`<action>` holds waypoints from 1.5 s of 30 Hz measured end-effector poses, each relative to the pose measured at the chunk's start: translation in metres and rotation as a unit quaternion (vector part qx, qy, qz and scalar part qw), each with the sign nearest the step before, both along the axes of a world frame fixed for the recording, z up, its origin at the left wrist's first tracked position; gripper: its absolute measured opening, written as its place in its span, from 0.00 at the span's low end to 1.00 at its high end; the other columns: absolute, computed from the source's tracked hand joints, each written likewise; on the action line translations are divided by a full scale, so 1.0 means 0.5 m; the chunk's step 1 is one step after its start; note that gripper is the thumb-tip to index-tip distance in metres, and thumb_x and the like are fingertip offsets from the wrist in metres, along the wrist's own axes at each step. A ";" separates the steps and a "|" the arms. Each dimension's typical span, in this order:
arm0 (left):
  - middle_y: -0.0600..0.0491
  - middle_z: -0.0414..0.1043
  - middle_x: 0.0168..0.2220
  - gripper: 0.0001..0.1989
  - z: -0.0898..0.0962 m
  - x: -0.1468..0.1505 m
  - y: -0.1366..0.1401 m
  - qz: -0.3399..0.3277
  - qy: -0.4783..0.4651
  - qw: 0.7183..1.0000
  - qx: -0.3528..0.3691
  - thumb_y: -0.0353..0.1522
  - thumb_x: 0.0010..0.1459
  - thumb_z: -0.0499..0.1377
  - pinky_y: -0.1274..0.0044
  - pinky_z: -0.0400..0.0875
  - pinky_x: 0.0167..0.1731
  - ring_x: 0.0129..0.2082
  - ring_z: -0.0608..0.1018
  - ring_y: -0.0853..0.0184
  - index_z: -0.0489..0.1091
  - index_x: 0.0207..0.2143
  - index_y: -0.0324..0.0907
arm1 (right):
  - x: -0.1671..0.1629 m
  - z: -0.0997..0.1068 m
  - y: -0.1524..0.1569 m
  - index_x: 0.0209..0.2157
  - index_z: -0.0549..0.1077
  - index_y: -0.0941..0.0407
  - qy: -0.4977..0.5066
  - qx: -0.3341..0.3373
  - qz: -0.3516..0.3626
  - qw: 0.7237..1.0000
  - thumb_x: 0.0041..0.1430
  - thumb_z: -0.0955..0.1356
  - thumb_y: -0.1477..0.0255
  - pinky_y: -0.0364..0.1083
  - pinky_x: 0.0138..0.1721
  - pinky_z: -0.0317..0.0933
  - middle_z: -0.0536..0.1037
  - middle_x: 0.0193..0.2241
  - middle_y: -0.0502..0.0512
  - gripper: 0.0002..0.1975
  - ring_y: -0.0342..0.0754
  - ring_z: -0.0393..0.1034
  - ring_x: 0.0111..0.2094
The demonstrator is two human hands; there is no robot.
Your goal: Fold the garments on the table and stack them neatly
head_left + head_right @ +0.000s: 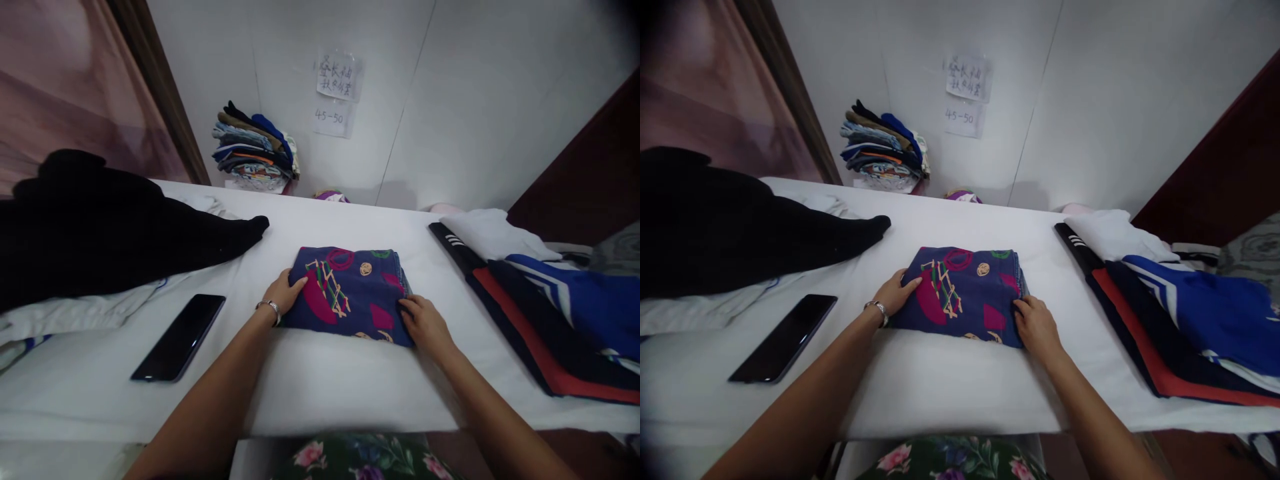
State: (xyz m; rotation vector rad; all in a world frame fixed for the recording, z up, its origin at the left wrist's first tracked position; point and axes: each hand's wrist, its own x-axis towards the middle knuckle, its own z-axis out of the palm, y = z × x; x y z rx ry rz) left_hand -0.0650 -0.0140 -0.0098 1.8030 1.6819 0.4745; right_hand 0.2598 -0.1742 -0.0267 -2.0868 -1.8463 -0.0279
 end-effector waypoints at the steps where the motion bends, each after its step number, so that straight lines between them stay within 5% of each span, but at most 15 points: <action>1: 0.41 0.70 0.56 0.33 0.002 0.001 -0.001 0.001 0.005 1.000 0.001 0.50 0.59 0.52 0.67 0.68 0.51 0.53 0.74 0.53 0.59 0.60 0.39 | -0.008 0.011 0.009 0.50 0.74 0.55 -0.018 0.023 0.015 0.999 0.62 0.60 0.68 0.57 0.53 0.62 0.70 0.54 0.63 0.19 0.58 0.65 0.54; 4: 0.41 0.71 0.55 0.33 0.005 0.003 -0.004 0.005 0.017 1.000 0.006 0.50 0.59 0.52 0.67 0.68 0.51 0.52 0.74 0.53 0.59 0.60 0.40 | -0.061 0.053 0.056 0.56 0.69 0.56 -0.016 0.069 0.080 0.994 0.63 0.61 0.64 0.59 0.60 0.54 0.61 0.63 0.63 0.23 0.58 0.56 0.62; 10: 0.42 0.71 0.55 0.32 -0.003 -0.003 -0.003 -0.005 0.005 1.000 0.004 0.49 0.60 0.51 0.68 0.67 0.51 0.52 0.75 0.55 0.59 0.60 0.40 | -0.215 0.120 0.204 0.66 0.54 0.56 -0.006 0.007 0.176 0.984 0.65 0.57 0.53 0.61 0.65 0.37 0.45 0.68 0.60 0.34 0.55 0.35 0.69; 16: 0.41 0.71 0.54 0.32 -0.007 -0.003 -0.005 -0.020 0.011 1.000 -0.003 0.48 0.61 0.50 0.68 0.66 0.51 0.52 0.74 0.54 0.57 0.61 0.40 | -0.195 0.052 0.298 0.66 0.53 0.57 -0.015 -0.154 0.134 0.979 0.64 0.53 0.49 0.61 0.65 0.34 0.51 0.67 0.59 0.37 0.55 0.39 0.68; 20: 0.40 0.70 0.55 0.34 -0.002 0.002 -0.011 -0.024 0.024 0.999 -0.013 0.49 0.61 0.49 0.67 0.67 0.51 0.52 0.74 0.53 0.54 0.63 0.39 | -0.159 0.011 0.297 0.65 0.55 0.58 -0.033 -0.150 0.092 0.984 0.64 0.50 0.48 0.61 0.65 0.36 0.53 0.67 0.59 0.38 0.56 0.42 0.68; 29: 0.42 0.71 0.54 0.33 0.009 0.004 -0.018 -0.003 0.039 0.999 -0.005 0.51 0.61 0.47 0.66 0.67 0.50 0.52 0.74 0.53 0.57 0.62 0.41 | -0.160 0.012 0.290 0.64 0.56 0.62 -0.033 -0.140 0.067 0.987 0.63 0.50 0.47 0.59 0.64 0.38 0.54 0.66 0.62 0.40 0.58 0.44 0.67; 32: 0.41 0.64 0.60 0.34 0.019 0.014 -0.026 -0.002 0.077 0.992 0.097 0.49 0.62 0.47 0.66 0.64 0.55 0.58 0.69 0.54 0.54 0.64 0.39 | -0.158 0.012 0.290 0.64 0.57 0.62 -0.027 -0.128 0.073 0.989 0.64 0.51 0.47 0.61 0.64 0.39 0.55 0.66 0.63 0.39 0.59 0.46 0.66; 36: 0.45 0.50 0.67 0.32 0.024 0.049 -0.029 -0.092 0.125 0.960 0.233 0.46 0.62 0.51 0.62 0.44 0.65 0.67 0.53 0.55 0.54 0.64 0.42 | -0.162 0.010 0.289 0.64 0.57 0.61 -0.032 -0.118 0.075 0.990 0.63 0.52 0.48 0.61 0.63 0.41 0.56 0.65 0.64 0.39 0.60 0.46 0.66; 40: 0.46 0.51 0.67 0.34 -0.001 0.078 -0.018 -0.169 0.158 0.954 0.189 0.50 0.60 0.50 0.60 0.40 0.65 0.67 0.52 0.55 0.55 0.64 0.43 | -0.159 0.009 0.291 0.64 0.56 0.62 -0.046 -0.127 0.085 0.987 0.64 0.52 0.47 0.61 0.63 0.40 0.54 0.66 0.65 0.39 0.60 0.45 0.66; 45: 0.42 0.53 0.66 0.37 -0.018 0.081 -0.014 -0.161 0.149 0.961 0.169 0.52 0.60 0.48 0.61 0.44 0.64 0.66 0.54 0.54 0.55 0.64 0.38 | -0.076 0.005 0.292 0.64 0.57 0.57 -0.070 -0.151 0.069 0.984 0.63 0.52 0.47 0.61 0.63 0.40 0.57 0.65 0.62 0.37 0.58 0.47 0.66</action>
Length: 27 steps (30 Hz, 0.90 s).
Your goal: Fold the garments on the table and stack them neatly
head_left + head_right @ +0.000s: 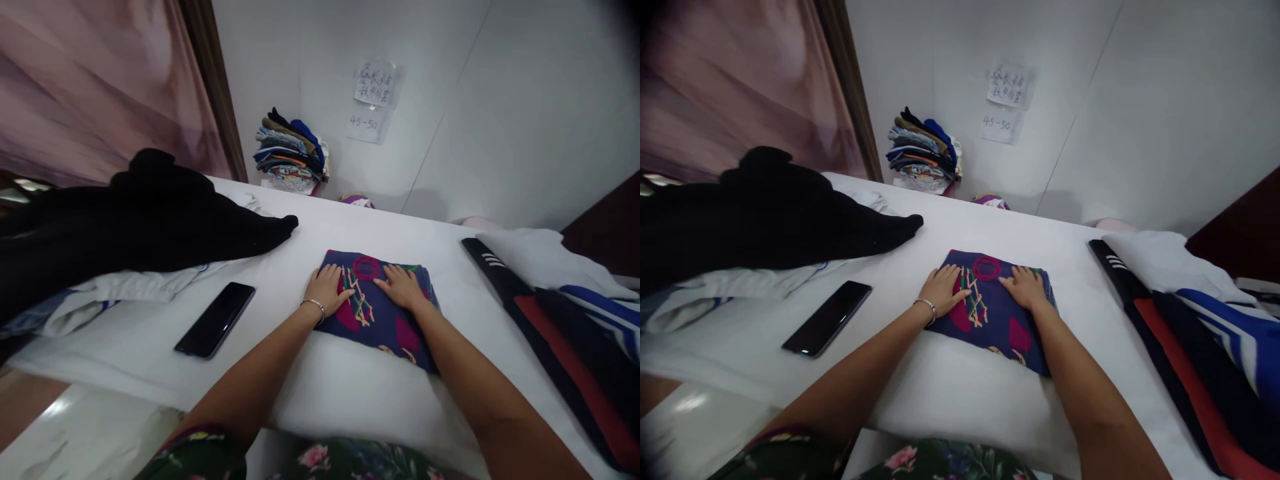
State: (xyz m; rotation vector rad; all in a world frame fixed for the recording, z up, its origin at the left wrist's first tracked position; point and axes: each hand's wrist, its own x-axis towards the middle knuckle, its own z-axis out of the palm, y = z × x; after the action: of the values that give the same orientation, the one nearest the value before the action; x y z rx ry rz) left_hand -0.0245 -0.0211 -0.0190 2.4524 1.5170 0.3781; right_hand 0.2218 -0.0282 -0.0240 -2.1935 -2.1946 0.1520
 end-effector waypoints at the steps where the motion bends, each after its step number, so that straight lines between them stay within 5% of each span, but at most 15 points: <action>1: 0.42 0.54 0.66 0.37 0.001 0.000 -0.002 0.002 -0.002 1.000 0.000 0.52 0.60 0.48 0.61 0.44 0.64 0.66 0.54 0.54 0.55 0.64 0.38 | 0.024 -0.002 0.000 0.63 0.59 0.57 -0.001 0.003 -0.025 1.000 0.64 0.52 0.48 0.62 0.63 0.41 0.58 0.65 0.61 0.36 0.58 0.48 0.66; 6: 0.44 0.54 0.66 0.35 0.011 -0.001 -0.008 0.014 -0.007 1.000 -0.017 0.53 0.61 0.47 0.57 0.43 0.64 0.66 0.55 0.55 0.56 0.63 0.42 | 0.106 -0.021 -0.001 0.60 0.62 0.57 0.030 0.032 -0.090 0.995 0.65 0.54 0.52 0.59 0.60 0.51 0.61 0.63 0.61 0.32 0.57 0.51 0.64; 14: 0.45 0.56 0.65 0.29 -0.001 -0.019 0.004 0.060 -0.075 0.995 -0.021 0.47 0.63 0.47 0.64 0.53 0.62 0.65 0.57 0.58 0.61 0.60 0.41 | 0.103 -0.037 -0.011 0.58 0.66 0.56 0.063 0.090 -0.094 0.989 0.65 0.55 0.53 0.57 0.60 0.52 0.65 0.61 0.59 0.29 0.57 0.53 0.63; 20: 0.48 0.55 0.66 0.26 -0.002 -0.027 0.011 0.064 -0.080 0.994 -0.034 0.43 0.64 0.47 0.66 0.53 0.63 0.65 0.58 0.59 0.61 0.61 0.42 | 0.109 -0.013 -0.021 0.61 0.62 0.57 0.088 0.037 -0.101 0.990 0.66 0.56 0.57 0.57 0.62 0.48 0.60 0.64 0.59 0.28 0.56 0.48 0.65; 27: 0.46 0.51 0.67 0.32 0.002 -0.054 0.017 0.017 -0.091 0.994 -0.063 0.44 0.62 0.50 0.72 0.47 0.64 0.66 0.55 0.61 0.57 0.64 0.38 | 0.066 0.023 -0.162 0.61 0.64 0.53 0.156 0.026 -0.042 0.986 0.65 0.58 0.56 0.63 0.64 0.43 0.58 0.65 0.59 0.27 0.58 0.47 0.66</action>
State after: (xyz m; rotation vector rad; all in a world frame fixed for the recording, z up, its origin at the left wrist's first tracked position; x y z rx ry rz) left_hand -0.0513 -0.0126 -0.0181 2.2317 1.4623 0.4841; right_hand 0.2550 -0.1091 -0.0127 -2.0643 -1.9146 0.4013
